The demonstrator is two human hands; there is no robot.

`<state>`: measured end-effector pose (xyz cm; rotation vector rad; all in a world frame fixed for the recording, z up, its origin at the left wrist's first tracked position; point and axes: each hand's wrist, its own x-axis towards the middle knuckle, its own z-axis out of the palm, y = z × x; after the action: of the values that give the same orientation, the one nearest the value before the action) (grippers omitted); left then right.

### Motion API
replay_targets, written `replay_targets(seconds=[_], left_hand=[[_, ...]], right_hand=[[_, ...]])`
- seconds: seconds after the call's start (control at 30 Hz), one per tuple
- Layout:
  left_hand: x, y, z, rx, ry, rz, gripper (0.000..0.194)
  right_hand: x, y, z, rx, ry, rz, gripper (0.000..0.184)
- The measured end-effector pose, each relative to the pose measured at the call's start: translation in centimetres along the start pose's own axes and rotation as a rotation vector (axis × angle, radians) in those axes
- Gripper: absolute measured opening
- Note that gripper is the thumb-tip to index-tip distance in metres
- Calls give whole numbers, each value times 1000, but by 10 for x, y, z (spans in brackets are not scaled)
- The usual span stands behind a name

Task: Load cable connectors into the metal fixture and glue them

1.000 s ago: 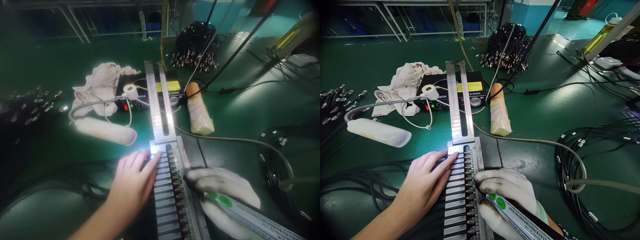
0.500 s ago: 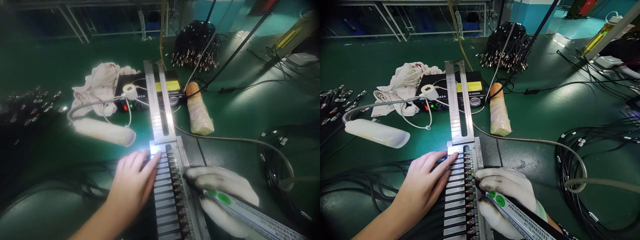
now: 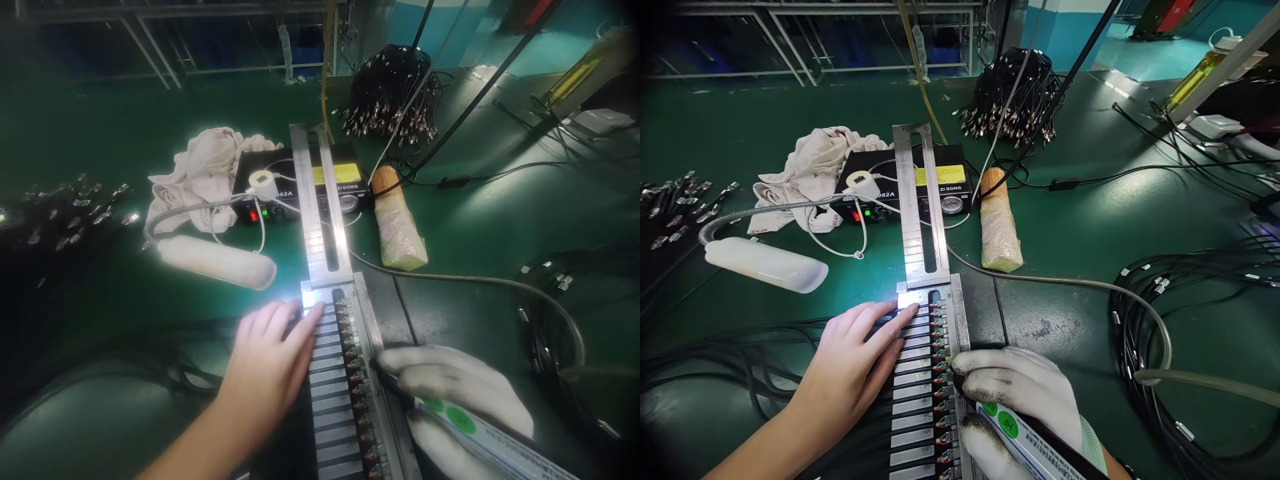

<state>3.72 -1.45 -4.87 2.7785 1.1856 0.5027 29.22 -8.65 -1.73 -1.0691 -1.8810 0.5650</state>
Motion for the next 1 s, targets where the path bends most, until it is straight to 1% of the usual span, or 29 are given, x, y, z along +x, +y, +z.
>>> replay_targets(seconds=[0.07,0.2,0.4,0.57,0.83,0.93,1.0], left_hand=[[0,0,0,3,4,-1,37],[0,0,0,3,2,6,37],[1,1,-2,-4,-5,6,37],[1,1,-2,-8,-8,-1,37],[1,1,-2,-14,-15,-6,37],[1,1,-2,-14,-21,-8,37],[1,1,-2,-12,-18,-5,37]], right_hand=[[1,0,2,7,19,-16,32],[3,1,7,20,64,-31,27],[2,1,6,29,52,-23,29],[0,2,3,27,8,-13,34],[-4,6,2,37,-19,-24,35],[-1,4,2,34,-11,-30,36],[2,1,3,31,24,-23,34]])
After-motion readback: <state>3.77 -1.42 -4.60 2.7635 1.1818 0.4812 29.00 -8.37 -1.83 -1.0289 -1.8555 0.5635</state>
